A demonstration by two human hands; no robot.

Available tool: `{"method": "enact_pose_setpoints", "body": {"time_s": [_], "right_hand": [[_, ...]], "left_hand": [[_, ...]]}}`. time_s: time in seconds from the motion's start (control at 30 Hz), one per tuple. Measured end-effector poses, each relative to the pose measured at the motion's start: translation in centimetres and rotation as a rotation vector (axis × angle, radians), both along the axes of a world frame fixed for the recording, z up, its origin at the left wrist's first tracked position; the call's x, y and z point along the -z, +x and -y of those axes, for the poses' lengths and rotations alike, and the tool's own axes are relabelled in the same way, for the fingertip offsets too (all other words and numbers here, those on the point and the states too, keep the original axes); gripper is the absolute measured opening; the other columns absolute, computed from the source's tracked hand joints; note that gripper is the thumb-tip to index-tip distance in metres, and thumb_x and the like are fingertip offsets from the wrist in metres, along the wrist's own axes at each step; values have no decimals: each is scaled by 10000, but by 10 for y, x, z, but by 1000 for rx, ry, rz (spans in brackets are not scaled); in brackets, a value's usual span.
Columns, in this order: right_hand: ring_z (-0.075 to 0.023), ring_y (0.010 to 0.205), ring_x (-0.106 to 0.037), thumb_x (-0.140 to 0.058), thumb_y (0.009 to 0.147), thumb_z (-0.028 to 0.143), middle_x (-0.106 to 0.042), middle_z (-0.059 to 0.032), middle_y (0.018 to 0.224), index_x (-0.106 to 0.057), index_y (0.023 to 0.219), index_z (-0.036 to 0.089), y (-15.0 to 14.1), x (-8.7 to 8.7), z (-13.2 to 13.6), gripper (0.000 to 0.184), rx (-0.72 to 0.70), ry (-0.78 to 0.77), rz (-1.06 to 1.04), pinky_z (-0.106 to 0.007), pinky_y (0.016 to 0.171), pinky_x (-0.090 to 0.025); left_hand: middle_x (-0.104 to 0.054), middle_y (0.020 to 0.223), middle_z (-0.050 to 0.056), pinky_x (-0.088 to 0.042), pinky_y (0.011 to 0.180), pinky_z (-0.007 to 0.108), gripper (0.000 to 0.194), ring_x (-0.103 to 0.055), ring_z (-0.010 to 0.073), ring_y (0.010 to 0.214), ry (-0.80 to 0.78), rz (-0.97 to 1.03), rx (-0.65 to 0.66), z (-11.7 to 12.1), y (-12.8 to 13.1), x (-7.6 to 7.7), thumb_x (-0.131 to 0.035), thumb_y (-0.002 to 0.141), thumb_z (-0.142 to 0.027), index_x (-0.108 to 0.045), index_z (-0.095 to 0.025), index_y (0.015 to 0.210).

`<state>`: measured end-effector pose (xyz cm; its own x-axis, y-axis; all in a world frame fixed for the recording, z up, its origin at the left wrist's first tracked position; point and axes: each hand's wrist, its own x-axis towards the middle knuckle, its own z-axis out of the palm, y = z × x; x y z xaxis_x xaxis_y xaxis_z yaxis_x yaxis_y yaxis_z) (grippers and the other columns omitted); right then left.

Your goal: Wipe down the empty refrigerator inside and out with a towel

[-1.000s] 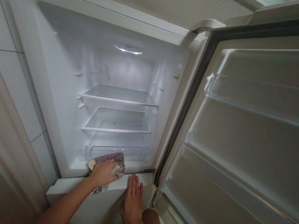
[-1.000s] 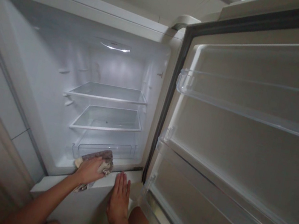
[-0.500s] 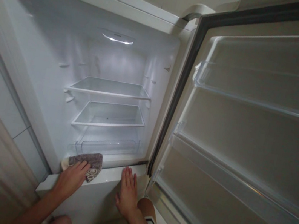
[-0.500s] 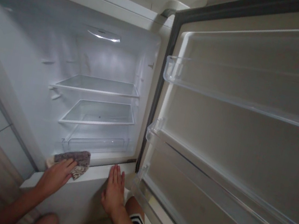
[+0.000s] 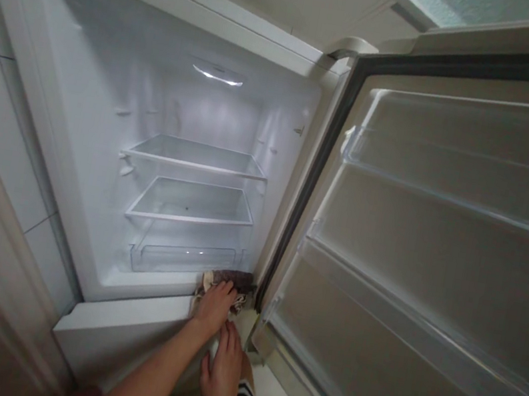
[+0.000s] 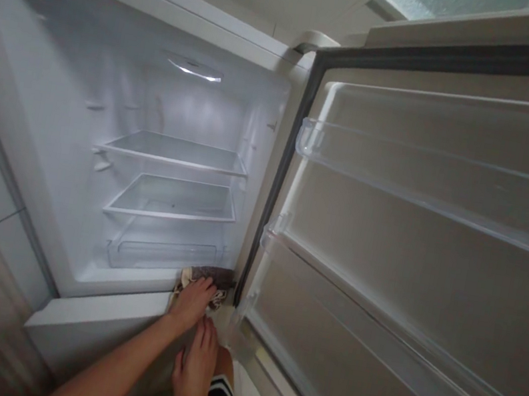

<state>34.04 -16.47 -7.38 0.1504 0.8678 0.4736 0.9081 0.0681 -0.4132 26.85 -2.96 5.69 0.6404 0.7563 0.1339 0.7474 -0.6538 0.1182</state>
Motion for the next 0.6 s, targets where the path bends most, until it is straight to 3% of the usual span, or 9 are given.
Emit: {"method": "enact_pose_setpoints", "body": {"time_s": [0.07, 0.17, 0.3, 0.43, 0.5, 0.6], "right_hand": [[-333, 1531, -546, -562, 804, 51, -580, -153, 1626, -523, 1605, 154, 9, -19, 0, 809, 0, -14, -3, -561, 1281, -496], [-321, 1545, -528, -560, 841, 73, -551, -159, 1650, -487, 1630, 144, 22, -46, 1, 795, -19, -25, 16, -540, 1278, -501], [-301, 1536, -531, -551, 906, 107, -545, -139, 1654, -469, 1665, 188, 17, -80, -4, 768, -53, -60, 32, -517, 1286, -483], [-326, 1588, -471, -592, 987, 219, -488, -116, 1717, -521, 1661, 249, -6, -110, -38, 679, -81, -179, 67, -537, 1336, -396], [-350, 1621, -427, -622, 1018, 308, -449, -127, 1748, -501, 1684, 239, -13, -116, -56, 681, -69, -270, 77, -555, 1355, -352], [-353, 1652, -379, -629, 1049, 419, -356, -130, 1797, -501, 1687, 220, -16, -107, -73, 681, -82, -361, 74, -553, 1364, -328]], "left_hand": [[-691, 1413, 107, -523, 1125, 509, 297, -643, 292, 1311, 11, 20, -13, 0, -6, 1, -726, 1015, -264, -716, -183, 1301], [-689, 1443, 140, -486, 1146, 493, 405, -618, 318, 1349, 46, 52, -68, 2, -39, 3, -721, 953, -206, -711, -186, 1357], [-707, 1409, 186, -470, 1127, 524, 441, -620, 362, 1329, 104, 63, -204, 5, -114, 9, -670, 915, -205, -723, -172, 1351], [-740, 1348, 221, -477, 1087, 551, 426, -649, 405, 1274, 155, 24, -328, 0, -204, 16, -603, 904, -238, -755, -132, 1287], [-744, 1356, 247, -476, 1087, 564, 450, -660, 429, 1271, 176, -4, -380, -3, -243, 20, -582, 893, -264, -767, -104, 1270], [-753, 1377, 229, -475, 1109, 551, 472, -670, 427, 1296, 194, -33, -436, -4, -275, 23, -561, 884, -299, -787, -122, 1258]]}}
